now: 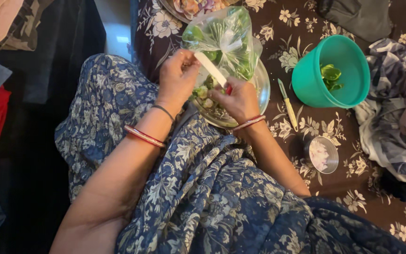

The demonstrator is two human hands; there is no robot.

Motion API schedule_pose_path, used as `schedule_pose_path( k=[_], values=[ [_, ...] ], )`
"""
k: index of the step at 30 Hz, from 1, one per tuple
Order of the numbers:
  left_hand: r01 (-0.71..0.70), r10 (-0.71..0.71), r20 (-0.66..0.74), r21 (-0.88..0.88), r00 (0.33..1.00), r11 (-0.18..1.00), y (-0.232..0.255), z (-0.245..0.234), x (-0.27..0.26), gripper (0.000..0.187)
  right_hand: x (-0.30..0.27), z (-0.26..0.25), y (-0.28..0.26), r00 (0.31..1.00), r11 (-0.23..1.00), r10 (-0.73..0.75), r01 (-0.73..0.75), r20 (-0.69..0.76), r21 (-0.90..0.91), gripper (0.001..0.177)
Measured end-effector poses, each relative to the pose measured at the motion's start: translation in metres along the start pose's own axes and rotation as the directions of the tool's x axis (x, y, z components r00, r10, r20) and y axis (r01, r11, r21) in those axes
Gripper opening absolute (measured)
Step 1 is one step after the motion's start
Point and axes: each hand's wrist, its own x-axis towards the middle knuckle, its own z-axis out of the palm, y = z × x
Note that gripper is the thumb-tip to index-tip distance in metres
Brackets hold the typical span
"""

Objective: The person slices green peppers into small pieces with a knife and places them into a blue bowl while sitting on a bed.

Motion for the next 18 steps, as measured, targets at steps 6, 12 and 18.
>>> schedule_pose_path(
  k=[6, 12, 18],
  values=[
    [0.010, -0.012, 0.015, 0.140, 1.000, 0.990, -0.014, 0.003, 0.001, 0.014, -0.008, 0.004, 0.045, 0.998, 0.996, 0.062, -0.062, -0.003, 0.060, 0.023],
    [-0.123, 0.040, 0.177, 0.486, 0.983, 0.865, 0.003, 0.010, 0.001, 0.025, -0.015, -0.021, 0.070, 0.979, 0.932, 0.202, -0.194, 0.005, 0.305, 0.022],
    [-0.347, 0.054, 0.391, 0.733, 0.919, 0.585, 0.024, 0.030, 0.005, 0.058, -0.018, -0.025, 0.049, 0.981, 0.935, 0.165, -0.123, -0.100, 0.333, 0.023]
  ],
)
